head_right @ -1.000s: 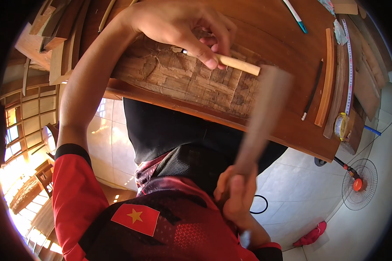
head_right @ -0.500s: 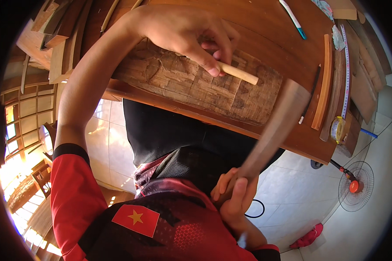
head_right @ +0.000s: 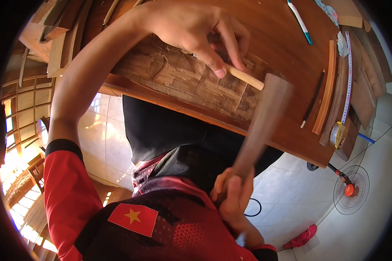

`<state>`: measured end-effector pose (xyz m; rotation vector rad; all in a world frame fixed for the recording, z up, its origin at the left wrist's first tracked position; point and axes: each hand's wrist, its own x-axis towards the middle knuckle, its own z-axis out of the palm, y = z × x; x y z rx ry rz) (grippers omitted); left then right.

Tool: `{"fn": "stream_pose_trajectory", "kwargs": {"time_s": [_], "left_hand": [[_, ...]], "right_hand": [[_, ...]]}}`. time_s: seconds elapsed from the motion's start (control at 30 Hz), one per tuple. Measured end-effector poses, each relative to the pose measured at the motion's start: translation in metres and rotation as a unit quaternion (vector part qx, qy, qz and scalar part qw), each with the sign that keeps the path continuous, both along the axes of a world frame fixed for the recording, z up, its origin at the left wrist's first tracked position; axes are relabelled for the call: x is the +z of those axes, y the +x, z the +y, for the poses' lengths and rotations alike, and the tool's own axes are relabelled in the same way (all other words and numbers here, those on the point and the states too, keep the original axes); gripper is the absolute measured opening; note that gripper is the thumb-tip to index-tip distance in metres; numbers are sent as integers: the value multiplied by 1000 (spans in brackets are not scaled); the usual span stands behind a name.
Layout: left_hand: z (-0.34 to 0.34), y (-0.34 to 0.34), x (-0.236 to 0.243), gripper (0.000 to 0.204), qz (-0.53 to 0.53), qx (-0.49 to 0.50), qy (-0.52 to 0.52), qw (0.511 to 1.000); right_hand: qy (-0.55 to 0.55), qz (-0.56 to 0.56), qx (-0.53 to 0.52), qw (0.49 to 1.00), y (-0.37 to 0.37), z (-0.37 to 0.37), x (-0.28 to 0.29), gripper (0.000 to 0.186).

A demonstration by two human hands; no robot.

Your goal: The person carves a rectangular wooden block using a chisel and a wooden mallet. They repeatedly strike the chisel to remove wood shavings, occasionally repositioning the block and clearing debris from the surface. The carving continues throughout the clip, with the person adjusting their grip and the block's orientation as needed.

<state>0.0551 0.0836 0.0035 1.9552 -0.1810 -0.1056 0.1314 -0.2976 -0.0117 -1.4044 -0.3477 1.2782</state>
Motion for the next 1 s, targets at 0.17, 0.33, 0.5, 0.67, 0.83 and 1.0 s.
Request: {"fn": "stream_pose_trajectory", "kwargs": {"time_s": [0.17,0.33,0.5,0.67,0.83,1.0], "left_hand": [[1,-1,3,35,-33,-4,12,999],[3,-10,16,34,46,0,-48,998],[-1,-4,5,36,60,28,-38,997],[-5,-6,11,39,67,12,-47,997],[-6,-12,13,35,78,40,-64,994],[2,-12,25,29,72,51,-46,995]], "right_hand": [[-18,-35,22,999,3,0,3,33],[18,-37,-23,999,1,-3,1,35],[-28,-13,18,999,1,7,-2,35],[12,-49,-23,998,-8,2,-7,34],[1,-37,-16,999,-4,6,-3,31],[-22,-53,39,998,5,4,1,30]]}}
